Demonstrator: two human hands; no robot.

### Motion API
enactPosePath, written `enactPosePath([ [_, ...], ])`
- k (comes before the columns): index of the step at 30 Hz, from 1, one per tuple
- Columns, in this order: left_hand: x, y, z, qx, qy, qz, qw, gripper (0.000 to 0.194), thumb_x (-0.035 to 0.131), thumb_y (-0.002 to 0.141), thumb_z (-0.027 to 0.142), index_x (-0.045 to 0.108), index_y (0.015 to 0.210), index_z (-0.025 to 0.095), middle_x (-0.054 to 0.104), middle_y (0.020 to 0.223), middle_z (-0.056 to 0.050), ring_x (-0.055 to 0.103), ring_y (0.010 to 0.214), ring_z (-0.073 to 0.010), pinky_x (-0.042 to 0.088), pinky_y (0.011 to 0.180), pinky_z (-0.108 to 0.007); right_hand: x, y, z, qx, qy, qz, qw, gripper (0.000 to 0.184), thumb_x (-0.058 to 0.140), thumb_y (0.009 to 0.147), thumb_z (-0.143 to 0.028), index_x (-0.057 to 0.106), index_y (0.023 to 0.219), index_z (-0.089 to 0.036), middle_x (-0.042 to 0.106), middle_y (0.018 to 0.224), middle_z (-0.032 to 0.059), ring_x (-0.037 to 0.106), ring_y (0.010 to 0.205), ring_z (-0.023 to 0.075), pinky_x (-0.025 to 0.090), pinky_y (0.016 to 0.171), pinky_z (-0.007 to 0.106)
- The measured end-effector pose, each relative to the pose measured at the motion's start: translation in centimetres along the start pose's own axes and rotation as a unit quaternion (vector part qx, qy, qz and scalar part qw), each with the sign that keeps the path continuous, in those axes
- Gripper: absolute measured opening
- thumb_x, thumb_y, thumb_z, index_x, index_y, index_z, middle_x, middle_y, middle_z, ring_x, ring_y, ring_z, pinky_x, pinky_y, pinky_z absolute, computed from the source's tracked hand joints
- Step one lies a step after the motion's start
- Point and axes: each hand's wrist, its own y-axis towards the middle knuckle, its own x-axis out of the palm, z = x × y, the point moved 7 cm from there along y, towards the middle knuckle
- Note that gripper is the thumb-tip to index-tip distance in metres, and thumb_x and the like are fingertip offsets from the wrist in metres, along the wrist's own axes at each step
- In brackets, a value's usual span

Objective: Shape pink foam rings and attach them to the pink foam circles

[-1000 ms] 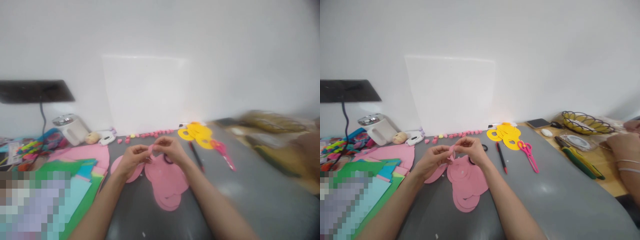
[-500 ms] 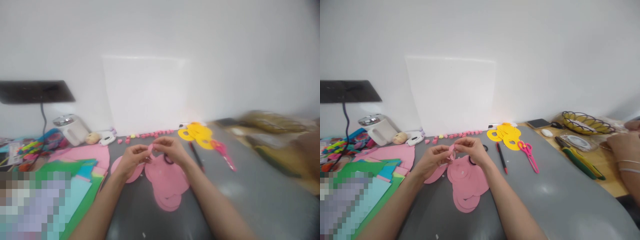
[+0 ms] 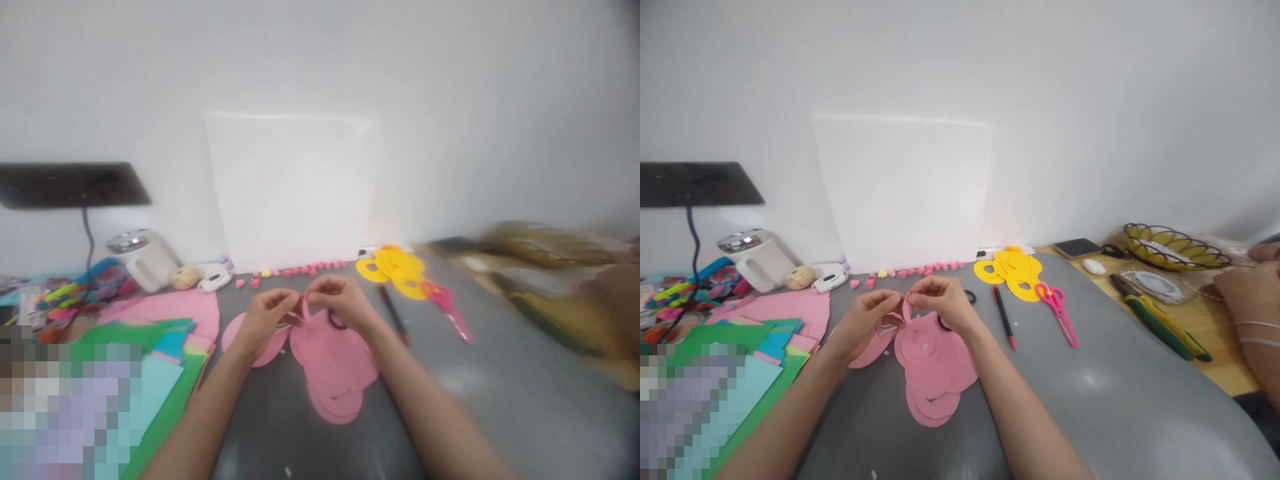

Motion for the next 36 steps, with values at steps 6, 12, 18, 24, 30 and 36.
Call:
enactPosePath([
  [6,-0.1,-0.4,1.3,0.101,0.095,0.051,0.989,0.021,0.069,0.069,0.025,0.063,0.088,0.018,0.067,0.077,-0.003,0.062,0.064,-0.0141,0.053,0.059,-0.027,0.0,0.0,0.2,0.006,0.012,-0.007,1.0,0.018,0.077,0.061,-0.028,0.065,0.068,-0.016,0.065,0.059,-0.0005,0.061,0.057,0.0113,0.05,0.06,0.025],
  [12,0.5,-1.1,2.5,0.2,0.202,0.056,0.957,0.006,0.063,0.073,0.018,0.068,0.075,0.02,0.067,0.082,-0.003,0.061,0.07,-0.0143,0.051,0.063,-0.025,-0.2,0.1,0.7,0.02,0.002,0.0,1.0,0.021,0.079,0.057,-0.029,0.066,0.068,-0.017,0.066,0.061,-0.0003,0.06,0.057,0.0115,0.049,0.057,0.024],
  [18,0.0,-1.4,2.9,0.228,0.226,0.08,0.943,0.009,0.063,0.073,0.017,0.069,0.069,0.021,0.067,0.076,-0.002,0.061,0.07,-0.0156,0.049,0.063,-0.025,0.2,-0.2,0.0,0.012,-0.046,-0.035,0.998,0.019,0.07,0.07,-0.035,0.071,0.076,-0.018,0.069,0.073,0.003,0.063,0.067,0.0131,0.052,0.066,0.027],
  [24,0.2,-1.6,3.3,0.218,0.223,0.085,0.946,0.004,0.067,0.072,0.024,0.069,0.07,0.021,0.068,0.075,-0.003,0.061,0.069,-0.0172,0.05,0.064,-0.028,0.6,-0.3,0.2,0.021,0.02,-0.06,0.998,0.021,0.074,0.068,-0.033,0.072,0.082,-0.018,0.07,0.07,0.0023,0.065,0.067,0.0142,0.054,0.072,0.031],
  [30,0.4,-1.4,3.2,0.217,0.229,0.08,0.946,0.008,0.069,0.071,0.027,0.067,0.068,0.02,0.066,0.074,-0.004,0.06,0.068,-0.0165,0.049,0.062,-0.027,0.5,-0.1,0.6,0.03,0.037,-0.046,0.998,0.02,0.078,0.063,-0.031,0.071,0.075,-0.017,0.07,0.066,0.0022,0.065,0.062,0.0131,0.054,0.065,0.027],
  [36,0.4,-1.6,3.2,0.209,0.235,0.093,0.945,0.011,0.069,0.072,0.029,0.065,0.069,0.019,0.065,0.073,-0.002,0.06,0.066,-0.0154,0.05,0.062,-0.026,0.7,-0.2,0.3,0.024,0.015,-0.06,0.998,0.024,0.071,0.071,-0.039,0.072,0.079,-0.016,0.071,0.071,0.0046,0.067,0.066,0.0151,0.055,0.07,0.03],
])
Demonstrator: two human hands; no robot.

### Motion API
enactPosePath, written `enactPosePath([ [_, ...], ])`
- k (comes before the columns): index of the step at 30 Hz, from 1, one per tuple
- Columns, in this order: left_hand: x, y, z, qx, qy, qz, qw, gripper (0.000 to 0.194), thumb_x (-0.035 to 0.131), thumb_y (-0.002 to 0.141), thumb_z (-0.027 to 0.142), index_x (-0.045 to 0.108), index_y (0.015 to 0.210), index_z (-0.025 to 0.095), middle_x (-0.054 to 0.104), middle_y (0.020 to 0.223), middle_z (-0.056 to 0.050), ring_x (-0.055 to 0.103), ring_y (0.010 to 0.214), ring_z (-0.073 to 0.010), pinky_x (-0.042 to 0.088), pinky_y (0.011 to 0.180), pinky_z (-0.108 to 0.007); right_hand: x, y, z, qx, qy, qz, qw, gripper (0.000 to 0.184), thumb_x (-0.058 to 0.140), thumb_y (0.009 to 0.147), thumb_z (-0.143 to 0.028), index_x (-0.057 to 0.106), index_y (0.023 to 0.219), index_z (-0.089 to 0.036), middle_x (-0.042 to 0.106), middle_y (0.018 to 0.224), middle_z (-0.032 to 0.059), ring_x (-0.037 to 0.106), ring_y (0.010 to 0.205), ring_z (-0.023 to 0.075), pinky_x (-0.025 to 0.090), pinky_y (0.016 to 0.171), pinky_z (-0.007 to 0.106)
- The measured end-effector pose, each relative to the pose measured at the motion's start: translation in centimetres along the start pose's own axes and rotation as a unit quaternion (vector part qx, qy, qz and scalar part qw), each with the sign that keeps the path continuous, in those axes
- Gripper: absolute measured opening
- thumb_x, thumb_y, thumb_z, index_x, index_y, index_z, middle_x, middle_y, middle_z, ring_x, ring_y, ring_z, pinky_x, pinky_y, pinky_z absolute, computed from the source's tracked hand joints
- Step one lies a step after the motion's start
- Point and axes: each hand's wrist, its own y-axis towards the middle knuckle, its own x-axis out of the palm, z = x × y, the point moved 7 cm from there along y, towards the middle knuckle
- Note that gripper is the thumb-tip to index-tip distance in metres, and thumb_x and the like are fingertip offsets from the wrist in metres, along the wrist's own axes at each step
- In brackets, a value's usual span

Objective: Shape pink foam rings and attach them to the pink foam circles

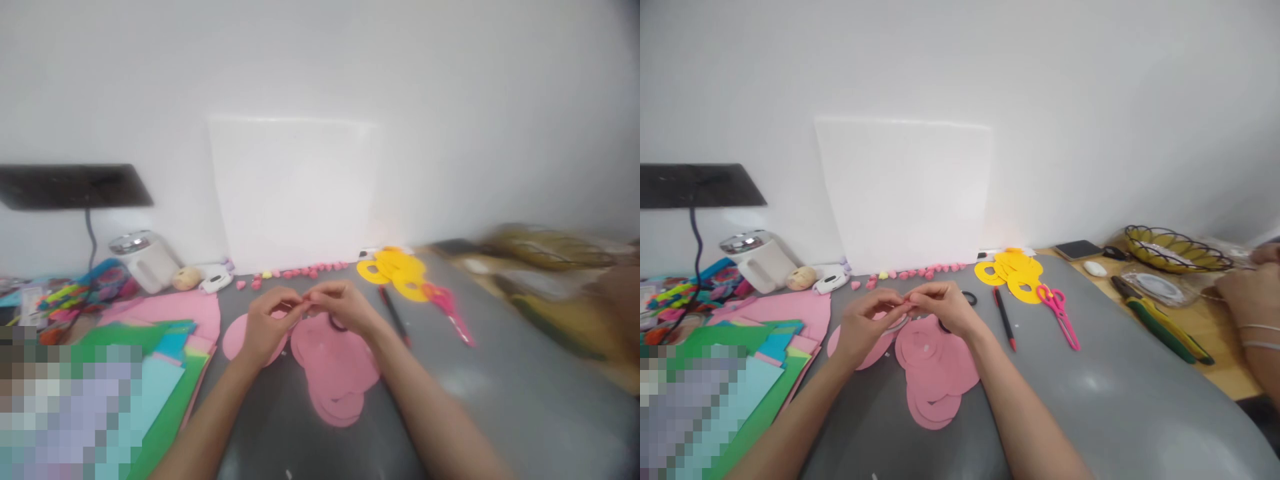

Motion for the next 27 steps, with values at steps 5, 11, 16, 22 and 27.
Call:
enactPosePath([
  [5,-0.2,0.0,-0.1,-0.018,-0.014,0.012,1.0,0.011,0.068,0.072,0.029,0.064,0.075,0.019,0.064,0.077,-0.002,0.061,0.068,-0.0155,0.052,0.062,-0.026,0.2,-0.2,-0.3,-0.014,-0.015,-0.035,0.999,0.035,0.065,0.075,-0.044,0.071,0.097,-0.018,0.073,0.083,0.0076,0.069,0.076,0.0189,0.054,0.08,0.037],
  [11,-0.1,0.1,-0.1,-0.001,-0.029,0.003,1.0,0.01,0.067,0.074,0.029,0.065,0.073,0.019,0.062,0.077,-0.003,0.06,0.069,-0.0156,0.052,0.062,-0.026,-0.1,-0.1,-0.4,-0.026,0.002,0.002,1.0,0.022,0.074,0.068,-0.035,0.071,0.081,-0.017,0.072,0.073,0.0039,0.069,0.069,0.0171,0.056,0.074,0.034],
  [16,0.0,0.0,0.1,0.005,-0.051,0.003,0.999,0.01,0.067,0.074,0.03,0.066,0.073,0.02,0.061,0.075,-0.002,0.06,0.068,-0.0154,0.054,0.061,-0.027,0.1,-0.1,-0.3,-0.017,0.026,0.01,0.999,0.022,0.075,0.067,-0.035,0.068,0.075,-0.016,0.069,0.067,0.0022,0.067,0.064,0.0146,0.056,0.072,0.032],
  [22,-0.3,-0.2,1.1,0.076,-0.009,0.029,0.997,0.005,0.068,0.073,0.025,0.069,0.075,0.021,0.063,0.081,-0.004,0.061,0.073,-0.0166,0.055,0.063,-0.028,0.4,-0.1,-0.6,-0.02,0.031,0.006,0.999,0.022,0.071,0.071,-0.037,0.068,0.077,-0.016,0.069,0.07,0.0021,0.066,0.064,0.0134,0.055,0.072,0.03],
  [27,-0.3,-0.6,1.6,0.158,0.078,0.041,0.984,0.007,0.063,0.077,0.023,0.069,0.076,0.024,0.068,0.084,-0.005,0.063,0.08,-0.018,0.052,0.074,-0.03,0.6,-0.1,-0.9,-0.021,-0.012,-0.001,1.0,0.027,0.068,0.073,-0.042,0.07,0.081,-0.016,0.069,0.074,0.0033,0.066,0.07,0.0146,0.055,0.074,0.032],
])
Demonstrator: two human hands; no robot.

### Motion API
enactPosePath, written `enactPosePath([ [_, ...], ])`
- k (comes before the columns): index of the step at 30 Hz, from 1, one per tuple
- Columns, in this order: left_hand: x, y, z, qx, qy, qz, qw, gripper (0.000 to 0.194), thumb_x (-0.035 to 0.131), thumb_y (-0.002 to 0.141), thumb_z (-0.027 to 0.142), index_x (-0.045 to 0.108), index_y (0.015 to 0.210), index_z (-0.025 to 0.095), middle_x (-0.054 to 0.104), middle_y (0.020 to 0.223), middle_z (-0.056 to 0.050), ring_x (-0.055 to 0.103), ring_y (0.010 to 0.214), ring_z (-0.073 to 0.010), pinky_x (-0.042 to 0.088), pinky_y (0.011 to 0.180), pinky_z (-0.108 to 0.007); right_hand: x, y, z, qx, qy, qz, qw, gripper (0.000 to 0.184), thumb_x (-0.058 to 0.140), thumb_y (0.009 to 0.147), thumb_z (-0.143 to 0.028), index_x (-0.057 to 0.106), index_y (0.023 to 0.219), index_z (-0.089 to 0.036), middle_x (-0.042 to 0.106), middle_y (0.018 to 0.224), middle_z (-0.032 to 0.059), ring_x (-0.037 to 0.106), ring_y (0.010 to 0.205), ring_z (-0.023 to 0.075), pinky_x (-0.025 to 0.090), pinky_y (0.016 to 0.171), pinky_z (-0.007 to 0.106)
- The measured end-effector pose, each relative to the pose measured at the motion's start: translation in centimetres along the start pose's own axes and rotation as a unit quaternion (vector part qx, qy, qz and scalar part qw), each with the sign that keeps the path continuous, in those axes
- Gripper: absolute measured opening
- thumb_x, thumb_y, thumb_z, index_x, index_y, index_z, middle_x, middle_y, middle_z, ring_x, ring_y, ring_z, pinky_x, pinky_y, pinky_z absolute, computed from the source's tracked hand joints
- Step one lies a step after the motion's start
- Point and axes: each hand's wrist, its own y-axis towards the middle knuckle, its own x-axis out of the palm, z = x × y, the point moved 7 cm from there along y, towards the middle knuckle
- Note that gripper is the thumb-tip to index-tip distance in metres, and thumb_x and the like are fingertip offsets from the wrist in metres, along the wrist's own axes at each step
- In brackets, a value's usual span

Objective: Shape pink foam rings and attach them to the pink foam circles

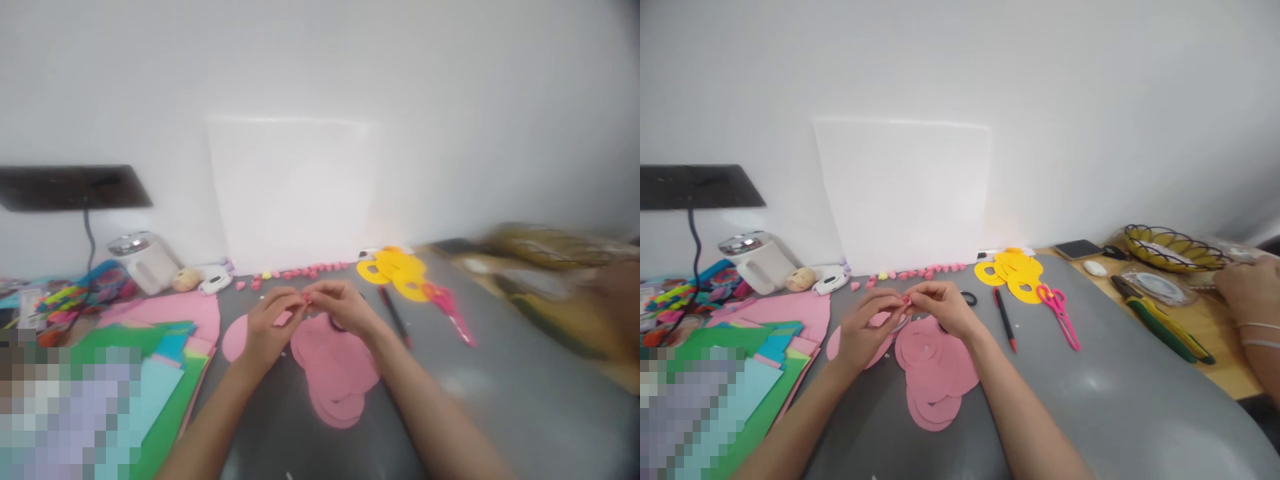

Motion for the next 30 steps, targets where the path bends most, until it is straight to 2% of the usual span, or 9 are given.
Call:
enactPosePath([
  [10,0.1,-0.4,0.1,0.056,0.064,0.006,0.996,0.011,0.057,0.08,0.019,0.067,0.081,0.024,0.067,0.086,-0.005,0.062,0.08,-0.0172,0.051,0.074,-0.028,-0.1,0.0,0.0,-0.008,-0.015,0.003,1.0,0.027,0.067,0.074,-0.042,0.072,0.086,-0.018,0.071,0.08,0.0046,0.066,0.073,0.016,0.054,0.076,0.034],
  [16,0.2,-0.2,0.3,0.046,0.037,-0.002,0.998,0.009,0.06,0.079,0.018,0.067,0.081,0.023,0.068,0.084,-0.004,0.062,0.077,-0.0164,0.05,0.071,-0.027,-0.5,0.1,0.5,-0.008,0.001,0.033,0.999,0.023,0.068,0.072,-0.04,0.07,0.075,-0.017,0.068,0.068,0.0014,0.064,0.064,0.0132,0.054,0.071,0.03],
  [18,0.3,-0.2,0.1,0.017,0.015,-0.008,1.0,0.008,0.06,0.08,0.02,0.067,0.079,0.022,0.068,0.083,-0.004,0.062,0.075,-0.016,0.05,0.07,-0.027,-0.6,0.2,0.6,-0.007,0.005,0.039,0.999,0.023,0.069,0.072,-0.04,0.069,0.073,-0.017,0.067,0.066,0.001,0.063,0.063,0.013,0.054,0.07,0.03],
  [21,0.5,0.0,-0.7,-0.082,-0.052,-0.019,0.995,0.005,0.062,0.078,0.024,0.065,0.075,0.021,0.066,0.079,-0.003,0.062,0.071,-0.0157,0.052,0.064,-0.026,-0.4,0.2,0.3,-0.013,-0.006,0.028,1.0,0.024,0.068,0.072,-0.04,0.069,0.071,-0.017,0.067,0.066,0.0011,0.064,0.063,0.0135,0.053,0.07,0.03],
  [25,1.2,-0.3,-2.0,-0.222,-0.173,-0.037,0.959,0.016,0.069,0.072,0.029,0.063,0.083,0.019,0.065,0.077,-0.002,0.063,0.068,-0.0164,0.054,0.061,-0.028,-0.2,0.1,-0.2,-0.027,-0.018,0.012,0.999,0.024,0.066,0.074,-0.04,0.068,0.071,-0.017,0.067,0.066,0.0014,0.064,0.063,0.0142,0.053,0.069,0.031],
  [27,1.5,-0.3,-2.2,-0.245,-0.206,-0.05,0.946,0.018,0.07,0.07,0.03,0.065,0.082,0.018,0.065,0.078,-0.003,0.063,0.067,-0.0165,0.055,0.059,-0.028,-0.1,0.1,-0.3,-0.032,-0.021,0.005,0.999,0.024,0.066,0.074,-0.04,0.068,0.071,-0.016,0.067,0.066,0.0019,0.064,0.065,0.0149,0.053,0.07,0.031],
  [30,1.5,-0.2,-2.3,-0.237,-0.215,-0.05,0.946,0.016,0.071,0.069,0.029,0.068,0.077,0.016,0.066,0.078,-0.004,0.062,0.063,-0.0154,0.055,0.06,-0.029,-0.2,0.1,-0.1,-0.031,-0.009,0.006,0.999,0.024,0.067,0.074,-0.039,0.068,0.072,-0.016,0.067,0.068,0.0024,0.064,0.066,0.0152,0.054,0.071,0.032],
])
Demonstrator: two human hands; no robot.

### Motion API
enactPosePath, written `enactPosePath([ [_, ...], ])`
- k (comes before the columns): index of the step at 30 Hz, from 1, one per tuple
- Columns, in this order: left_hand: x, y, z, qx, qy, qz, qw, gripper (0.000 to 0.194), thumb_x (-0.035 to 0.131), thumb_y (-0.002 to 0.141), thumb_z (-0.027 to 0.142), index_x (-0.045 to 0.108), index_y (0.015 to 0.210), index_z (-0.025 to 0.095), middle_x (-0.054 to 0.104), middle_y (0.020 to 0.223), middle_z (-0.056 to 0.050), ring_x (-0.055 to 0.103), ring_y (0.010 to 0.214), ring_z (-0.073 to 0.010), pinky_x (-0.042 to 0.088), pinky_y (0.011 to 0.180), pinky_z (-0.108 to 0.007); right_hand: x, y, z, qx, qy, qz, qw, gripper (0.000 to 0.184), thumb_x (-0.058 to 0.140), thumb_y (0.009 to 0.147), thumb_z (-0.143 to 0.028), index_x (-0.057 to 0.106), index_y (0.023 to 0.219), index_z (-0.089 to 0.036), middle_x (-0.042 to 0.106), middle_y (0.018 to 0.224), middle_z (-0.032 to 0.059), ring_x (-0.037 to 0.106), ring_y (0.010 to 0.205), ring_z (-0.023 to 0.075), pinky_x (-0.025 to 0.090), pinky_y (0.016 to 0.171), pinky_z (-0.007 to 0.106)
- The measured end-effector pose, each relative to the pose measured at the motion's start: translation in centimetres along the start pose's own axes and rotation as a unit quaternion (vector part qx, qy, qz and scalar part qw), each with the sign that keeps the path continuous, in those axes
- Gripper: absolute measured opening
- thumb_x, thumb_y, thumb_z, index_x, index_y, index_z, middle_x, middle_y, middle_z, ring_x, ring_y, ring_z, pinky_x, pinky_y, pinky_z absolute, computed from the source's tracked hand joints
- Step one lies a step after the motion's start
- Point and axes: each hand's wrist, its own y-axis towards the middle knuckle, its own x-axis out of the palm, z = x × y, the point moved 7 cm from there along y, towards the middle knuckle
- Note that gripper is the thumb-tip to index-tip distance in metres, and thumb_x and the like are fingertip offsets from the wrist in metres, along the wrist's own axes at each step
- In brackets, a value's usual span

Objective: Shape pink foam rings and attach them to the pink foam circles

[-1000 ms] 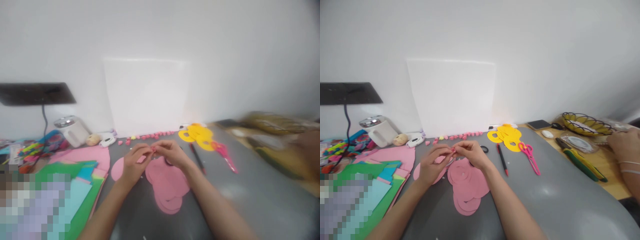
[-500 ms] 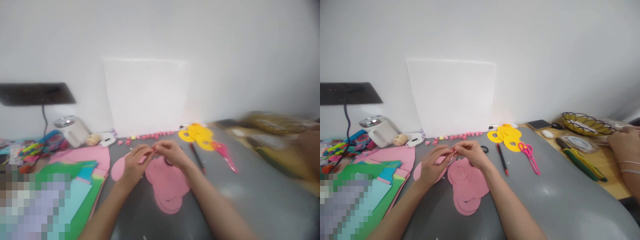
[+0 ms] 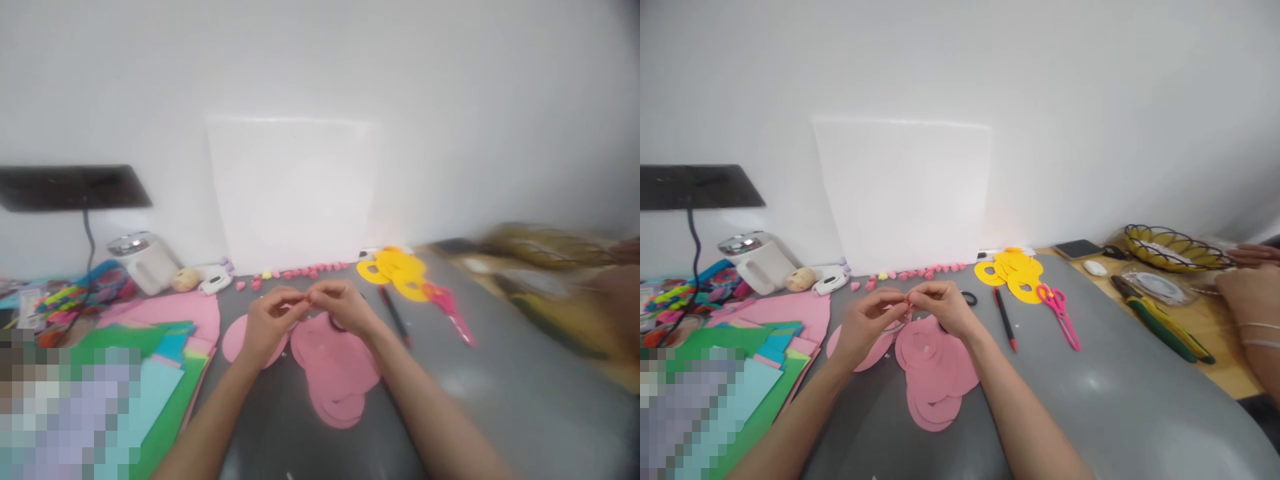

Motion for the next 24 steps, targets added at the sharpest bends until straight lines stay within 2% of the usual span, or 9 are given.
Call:
enactPosePath([
  [5,-0.3,0.1,0.1,0.021,0.015,0.014,1.0,0.011,0.071,0.069,0.027,0.069,0.072,0.016,0.066,0.074,-0.004,0.06,0.062,-0.0146,0.053,0.059,-0.028,-0.4,0.0,0.6,0.03,0.056,0.05,0.997,0.023,0.075,0.066,-0.033,0.066,0.082,-0.019,0.065,0.07,-0.0022,0.063,0.063,0.0111,0.053,0.068,0.028],
  [11,-0.3,0.0,0.0,0.014,-0.01,0.008,1.0,0.01,0.07,0.07,0.025,0.067,0.073,0.016,0.064,0.069,-0.003,0.058,0.058,-0.0135,0.051,0.057,-0.027,-0.1,0.0,0.3,0.033,0.055,0.047,0.997,0.02,0.074,0.067,-0.032,0.062,0.069,-0.016,0.063,0.062,-0.0023,0.062,0.058,0.0104,0.053,0.064,0.026],
  [24,-0.7,0.4,-1.0,-0.005,-0.046,0.011,0.999,0.012,0.071,0.07,0.025,0.067,0.076,0.016,0.065,0.066,-0.002,0.06,0.058,-0.0139,0.051,0.06,-0.028,-1.0,0.0,0.8,0.029,0.022,0.075,0.997,0.02,0.077,0.062,-0.032,0.069,0.071,-0.017,0.068,0.066,0.0007,0.064,0.061,0.0135,0.054,0.068,0.03],
])
